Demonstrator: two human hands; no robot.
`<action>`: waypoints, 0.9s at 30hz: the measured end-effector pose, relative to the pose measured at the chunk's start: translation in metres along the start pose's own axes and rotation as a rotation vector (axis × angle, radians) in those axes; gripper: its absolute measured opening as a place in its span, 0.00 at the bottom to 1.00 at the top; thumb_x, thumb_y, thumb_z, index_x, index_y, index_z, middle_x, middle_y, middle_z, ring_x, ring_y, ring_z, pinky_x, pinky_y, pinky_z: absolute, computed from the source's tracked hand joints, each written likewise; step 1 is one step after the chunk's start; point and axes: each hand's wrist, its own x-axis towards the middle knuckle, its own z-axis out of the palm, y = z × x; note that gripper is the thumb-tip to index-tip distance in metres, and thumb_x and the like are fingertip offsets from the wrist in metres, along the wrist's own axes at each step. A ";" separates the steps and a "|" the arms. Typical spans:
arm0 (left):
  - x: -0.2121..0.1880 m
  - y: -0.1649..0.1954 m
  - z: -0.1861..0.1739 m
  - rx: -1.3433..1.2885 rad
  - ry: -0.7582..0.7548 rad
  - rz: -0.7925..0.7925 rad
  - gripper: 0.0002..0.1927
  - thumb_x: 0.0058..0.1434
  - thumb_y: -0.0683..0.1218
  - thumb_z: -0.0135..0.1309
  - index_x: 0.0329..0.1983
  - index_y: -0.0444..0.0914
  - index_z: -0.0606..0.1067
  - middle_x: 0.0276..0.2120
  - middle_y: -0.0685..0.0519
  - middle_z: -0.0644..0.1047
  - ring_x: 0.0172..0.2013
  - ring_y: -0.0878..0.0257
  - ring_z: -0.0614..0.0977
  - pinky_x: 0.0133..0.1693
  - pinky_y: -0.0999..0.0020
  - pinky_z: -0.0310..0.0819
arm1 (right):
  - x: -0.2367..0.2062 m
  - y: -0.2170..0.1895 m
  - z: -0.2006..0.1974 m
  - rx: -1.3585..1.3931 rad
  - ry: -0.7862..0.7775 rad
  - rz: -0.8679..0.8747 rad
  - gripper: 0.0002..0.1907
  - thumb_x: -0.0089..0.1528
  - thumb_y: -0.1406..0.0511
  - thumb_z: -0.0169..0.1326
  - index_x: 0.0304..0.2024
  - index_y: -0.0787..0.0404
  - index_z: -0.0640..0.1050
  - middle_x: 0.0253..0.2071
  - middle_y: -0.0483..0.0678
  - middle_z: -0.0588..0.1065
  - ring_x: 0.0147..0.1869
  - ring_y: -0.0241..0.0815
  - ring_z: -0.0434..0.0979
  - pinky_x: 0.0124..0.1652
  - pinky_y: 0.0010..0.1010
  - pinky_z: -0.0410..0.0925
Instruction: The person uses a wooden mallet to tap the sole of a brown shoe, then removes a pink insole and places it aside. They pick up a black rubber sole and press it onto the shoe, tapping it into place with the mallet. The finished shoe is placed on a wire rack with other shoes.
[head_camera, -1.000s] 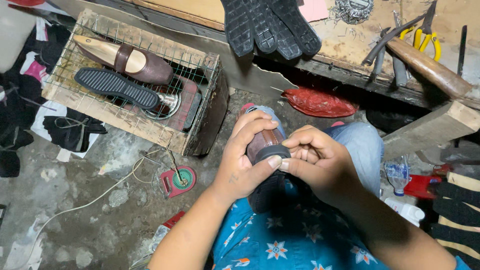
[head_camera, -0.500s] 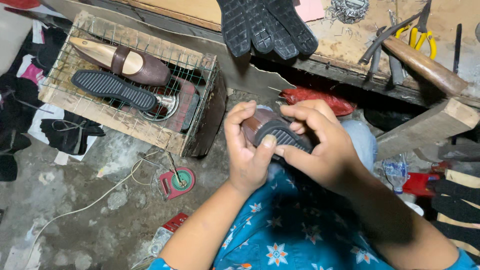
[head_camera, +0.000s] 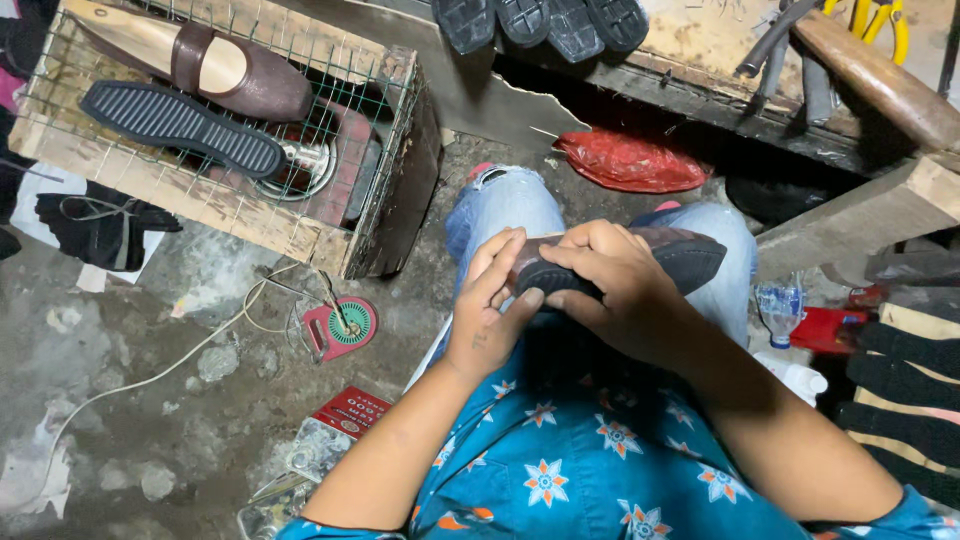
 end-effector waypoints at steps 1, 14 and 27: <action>0.001 0.001 0.000 0.004 -0.010 -0.001 0.31 0.68 0.43 0.55 0.73 0.33 0.63 0.70 0.44 0.61 0.70 0.52 0.66 0.67 0.60 0.67 | 0.002 0.001 0.000 -0.001 0.005 0.001 0.22 0.56 0.65 0.62 0.52 0.61 0.79 0.50 0.54 0.75 0.56 0.56 0.72 0.55 0.44 0.63; 0.007 0.013 0.001 0.374 0.061 0.154 0.24 0.70 0.52 0.51 0.63 0.32 0.72 0.63 0.39 0.71 0.63 0.47 0.75 0.66 0.59 0.67 | 0.012 0.005 0.003 0.181 0.013 0.039 0.12 0.56 0.67 0.61 0.43 0.61 0.79 0.41 0.53 0.76 0.48 0.53 0.78 0.48 0.38 0.69; 0.011 0.009 0.006 0.431 0.127 0.176 0.18 0.69 0.46 0.50 0.57 0.33 0.75 0.60 0.38 0.74 0.62 0.45 0.76 0.66 0.57 0.67 | 0.011 -0.003 0.012 0.234 0.119 0.317 0.26 0.51 0.68 0.65 0.51 0.63 0.72 0.41 0.51 0.76 0.43 0.44 0.80 0.45 0.34 0.71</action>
